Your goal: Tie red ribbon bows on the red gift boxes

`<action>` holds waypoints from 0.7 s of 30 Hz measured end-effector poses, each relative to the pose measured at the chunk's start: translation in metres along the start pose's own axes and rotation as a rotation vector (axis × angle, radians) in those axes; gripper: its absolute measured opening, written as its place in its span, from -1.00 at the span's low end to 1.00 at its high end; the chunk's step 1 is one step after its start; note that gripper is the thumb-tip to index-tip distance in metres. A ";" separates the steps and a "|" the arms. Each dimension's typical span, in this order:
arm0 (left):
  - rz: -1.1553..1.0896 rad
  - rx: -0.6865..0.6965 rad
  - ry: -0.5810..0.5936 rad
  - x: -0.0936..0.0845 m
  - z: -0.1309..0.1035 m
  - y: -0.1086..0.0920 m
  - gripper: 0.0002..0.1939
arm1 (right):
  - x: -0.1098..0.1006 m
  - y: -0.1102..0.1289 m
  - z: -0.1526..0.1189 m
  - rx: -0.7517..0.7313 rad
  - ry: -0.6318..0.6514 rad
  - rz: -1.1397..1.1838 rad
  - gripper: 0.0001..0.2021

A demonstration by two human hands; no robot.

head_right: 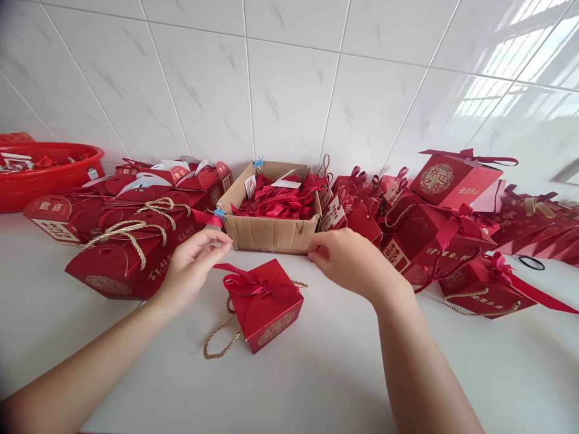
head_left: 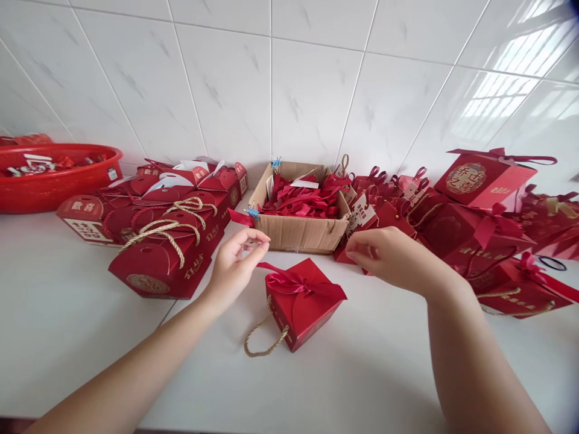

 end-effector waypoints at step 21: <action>0.438 0.191 0.547 0.067 0.000 0.061 -0.87 | 0.127 0.002 0.001 -0.163 0.565 0.662 0.12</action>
Point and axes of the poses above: each hand's wrist, its own z-axis towards the middle knuckle, its own x-axis out of the palm, y = z × x, the point moved 9 cm from there along z, towards the middle knuckle, and after that the axes turned 6 degrees about y, right-handed, at the moved point
